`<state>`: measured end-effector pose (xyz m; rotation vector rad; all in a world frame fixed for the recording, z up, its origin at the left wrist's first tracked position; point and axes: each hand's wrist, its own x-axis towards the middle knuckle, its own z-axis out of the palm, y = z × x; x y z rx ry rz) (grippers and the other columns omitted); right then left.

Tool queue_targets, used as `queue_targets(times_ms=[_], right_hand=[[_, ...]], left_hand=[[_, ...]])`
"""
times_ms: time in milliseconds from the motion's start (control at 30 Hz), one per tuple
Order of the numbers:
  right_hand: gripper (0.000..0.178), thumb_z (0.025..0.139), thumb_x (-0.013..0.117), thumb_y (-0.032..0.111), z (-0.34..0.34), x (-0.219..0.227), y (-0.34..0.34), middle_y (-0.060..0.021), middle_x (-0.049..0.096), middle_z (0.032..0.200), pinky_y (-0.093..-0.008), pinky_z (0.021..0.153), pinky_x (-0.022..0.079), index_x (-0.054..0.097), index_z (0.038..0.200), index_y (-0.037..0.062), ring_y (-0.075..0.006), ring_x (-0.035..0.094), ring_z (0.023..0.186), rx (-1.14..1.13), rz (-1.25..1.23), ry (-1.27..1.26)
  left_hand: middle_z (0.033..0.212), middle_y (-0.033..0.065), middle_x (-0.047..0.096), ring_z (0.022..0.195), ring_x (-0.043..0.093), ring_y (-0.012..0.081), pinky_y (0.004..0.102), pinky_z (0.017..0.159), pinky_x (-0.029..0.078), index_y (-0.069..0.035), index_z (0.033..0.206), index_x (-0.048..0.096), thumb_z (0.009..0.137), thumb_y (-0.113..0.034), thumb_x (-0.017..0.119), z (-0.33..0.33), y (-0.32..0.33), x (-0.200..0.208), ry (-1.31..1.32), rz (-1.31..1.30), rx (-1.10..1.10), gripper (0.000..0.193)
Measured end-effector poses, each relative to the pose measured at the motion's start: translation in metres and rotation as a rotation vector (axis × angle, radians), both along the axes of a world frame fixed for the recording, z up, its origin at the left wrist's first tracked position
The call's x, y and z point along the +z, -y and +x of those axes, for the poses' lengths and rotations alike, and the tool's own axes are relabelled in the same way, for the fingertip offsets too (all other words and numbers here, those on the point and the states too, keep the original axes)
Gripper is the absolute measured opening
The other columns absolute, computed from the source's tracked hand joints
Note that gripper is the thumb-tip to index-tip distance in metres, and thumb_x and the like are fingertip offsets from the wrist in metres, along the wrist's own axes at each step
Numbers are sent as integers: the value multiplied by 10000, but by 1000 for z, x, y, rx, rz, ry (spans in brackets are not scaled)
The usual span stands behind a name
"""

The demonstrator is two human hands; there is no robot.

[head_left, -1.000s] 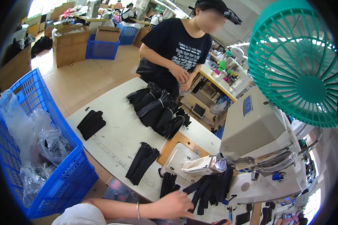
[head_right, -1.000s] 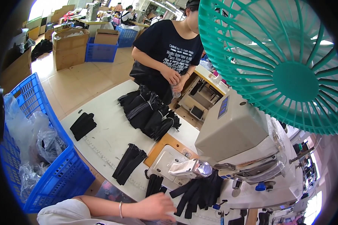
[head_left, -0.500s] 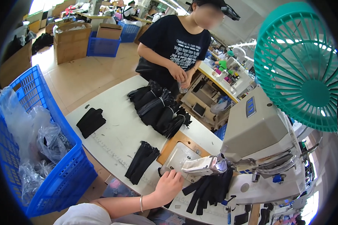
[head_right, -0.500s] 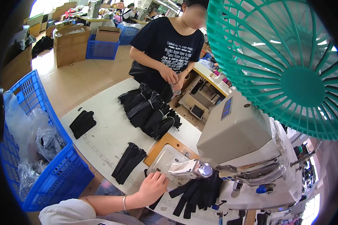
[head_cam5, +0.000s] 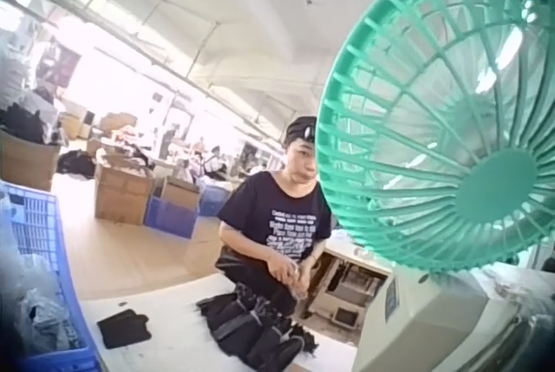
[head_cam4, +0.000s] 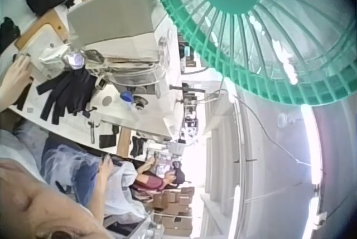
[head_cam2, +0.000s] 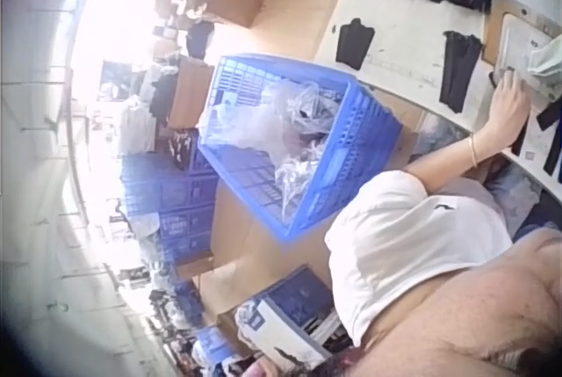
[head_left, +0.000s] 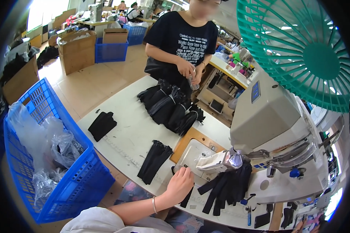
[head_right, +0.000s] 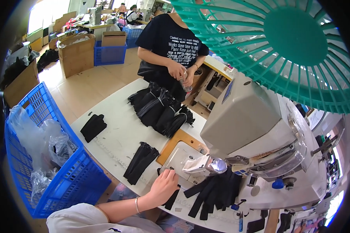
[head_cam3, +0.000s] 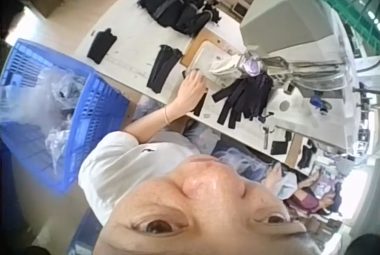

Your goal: Sewing black fabric components using an industrial sewing machine in a manufacturing environment.

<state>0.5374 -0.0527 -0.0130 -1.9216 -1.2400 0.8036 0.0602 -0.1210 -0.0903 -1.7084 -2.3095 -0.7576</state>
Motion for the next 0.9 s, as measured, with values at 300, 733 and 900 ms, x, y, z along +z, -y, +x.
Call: queue_targets(times_ms=[300, 733, 900], right_hand=[[131, 941, 529, 130, -190, -31, 35, -36, 589, 719, -253, 579, 466, 582, 966, 13, -125, 575, 611, 857, -380, -255], [156, 909, 587, 111, -250, -52, 57, -70, 603, 820, -262, 687, 448, 609, 977, -27, -148, 564, 775, 1162, 118, -84], [116, 842, 651, 43, -283, -39, 69, -79, 573, 803, -248, 630, 431, 597, 898, -42, -122, 518, 690, 1040, 245, -183]], left_hand=[[940, 98, 486, 953, 468, 231, 297, 826, 419, 14, 913, 572, 716, -290, 721, 1, 8, 7, -11, 19, 68, 391], [965, 98, 480, 966, 472, 238, 315, 825, 423, -8, 958, 564, 715, -258, 716, 3, 1, 0, 14, 14, 131, 380], [995, 66, 512, 1002, 476, 226, 346, 826, 413, -73, 945, 592, 726, -144, 662, 5, 9, 15, -4, 192, 89, 241]])
